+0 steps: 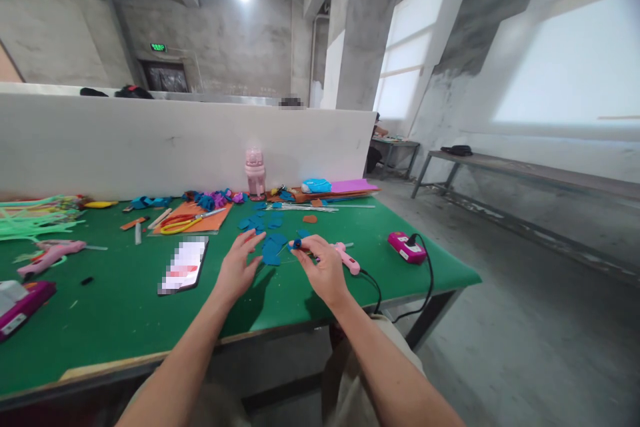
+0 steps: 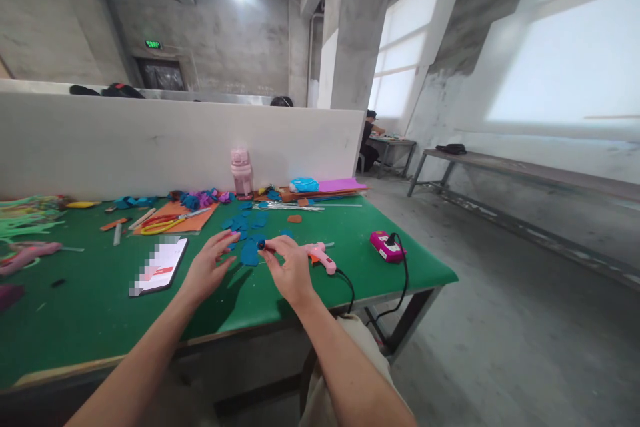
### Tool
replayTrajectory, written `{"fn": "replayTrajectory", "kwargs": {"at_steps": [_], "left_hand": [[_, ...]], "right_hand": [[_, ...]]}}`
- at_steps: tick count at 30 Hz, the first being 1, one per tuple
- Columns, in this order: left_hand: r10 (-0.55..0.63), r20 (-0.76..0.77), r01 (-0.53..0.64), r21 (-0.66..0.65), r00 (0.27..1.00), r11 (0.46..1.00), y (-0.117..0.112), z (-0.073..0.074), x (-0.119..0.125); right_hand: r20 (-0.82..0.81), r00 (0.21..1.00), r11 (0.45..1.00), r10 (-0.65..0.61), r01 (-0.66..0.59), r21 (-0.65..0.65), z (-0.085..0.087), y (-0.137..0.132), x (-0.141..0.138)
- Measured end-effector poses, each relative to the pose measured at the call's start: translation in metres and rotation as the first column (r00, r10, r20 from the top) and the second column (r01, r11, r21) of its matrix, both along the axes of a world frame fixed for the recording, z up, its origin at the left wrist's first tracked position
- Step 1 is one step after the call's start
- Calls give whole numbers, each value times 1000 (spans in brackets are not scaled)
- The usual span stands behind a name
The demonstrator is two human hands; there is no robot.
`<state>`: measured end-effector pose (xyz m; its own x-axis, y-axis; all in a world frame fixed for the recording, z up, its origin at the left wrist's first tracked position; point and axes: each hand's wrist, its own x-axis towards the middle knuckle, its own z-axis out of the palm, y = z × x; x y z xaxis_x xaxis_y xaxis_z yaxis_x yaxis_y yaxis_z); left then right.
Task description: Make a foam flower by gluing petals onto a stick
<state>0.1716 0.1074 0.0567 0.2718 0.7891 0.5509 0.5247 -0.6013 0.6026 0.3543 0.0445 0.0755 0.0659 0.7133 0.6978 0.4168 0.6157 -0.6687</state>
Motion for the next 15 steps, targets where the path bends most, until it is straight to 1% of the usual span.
{"fn": "replayTrajectory", "kwargs": {"at_steps": [3,5,7,10,15], "left_hand": [[-88,70,87,20,994,996,-7,-3,12],[-198,100,195,42,975,980,-13,-3,20],[-269,130,263,63,954,963,-19,-3,26],[-271,187,259,86,944,962,-27,-4,30],[-230,224,226,44,947,973,-28,-7,30]], "right_hand": [[33,999,999,14,-15,51,-2,0,-2],[54,998,997,24,-27,68,-5,0,-3],[76,997,996,33,-39,76,-7,0,-4],[103,994,996,46,-54,74,-9,1,-5],[108,992,996,70,-75,44,-9,2,-8]]}}
